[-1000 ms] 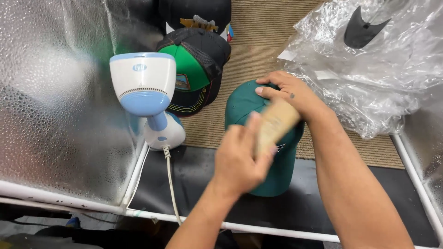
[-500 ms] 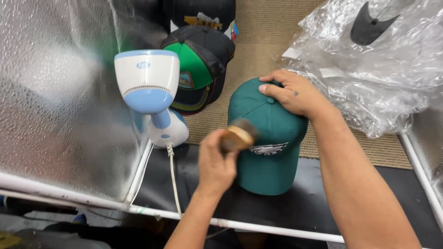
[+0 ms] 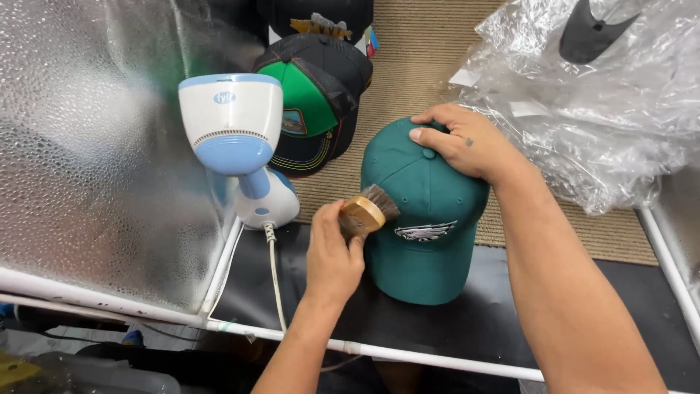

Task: Brushing a green baseball cap with a small brush to clean it.

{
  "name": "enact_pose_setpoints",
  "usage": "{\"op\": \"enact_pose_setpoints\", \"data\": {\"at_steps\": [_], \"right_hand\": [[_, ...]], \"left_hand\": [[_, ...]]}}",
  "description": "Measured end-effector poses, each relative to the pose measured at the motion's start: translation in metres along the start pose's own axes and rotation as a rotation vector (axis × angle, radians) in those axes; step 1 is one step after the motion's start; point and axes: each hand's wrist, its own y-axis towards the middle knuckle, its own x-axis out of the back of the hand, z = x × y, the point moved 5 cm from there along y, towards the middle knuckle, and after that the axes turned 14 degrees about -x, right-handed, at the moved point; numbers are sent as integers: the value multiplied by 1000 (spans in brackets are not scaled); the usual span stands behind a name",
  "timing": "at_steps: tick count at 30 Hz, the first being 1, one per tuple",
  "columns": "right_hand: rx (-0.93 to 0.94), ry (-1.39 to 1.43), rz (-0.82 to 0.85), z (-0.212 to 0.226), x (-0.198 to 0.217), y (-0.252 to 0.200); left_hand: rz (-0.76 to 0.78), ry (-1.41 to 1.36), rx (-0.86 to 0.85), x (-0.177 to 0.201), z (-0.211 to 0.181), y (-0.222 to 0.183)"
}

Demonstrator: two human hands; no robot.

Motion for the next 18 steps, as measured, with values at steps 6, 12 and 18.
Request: {"op": "enact_pose_setpoints", "data": {"at_steps": [6,12,18], "right_hand": [[-8,-9,-7,-3,-1,4],[-32,-4,-14,-4,-1,5],[-24,-36,16,4,0,2]], "left_hand": [[-30,136,-522,2,-99,4],[-102,29,21,1,3,7],[-42,-11,-428,16,-92,40]]}}
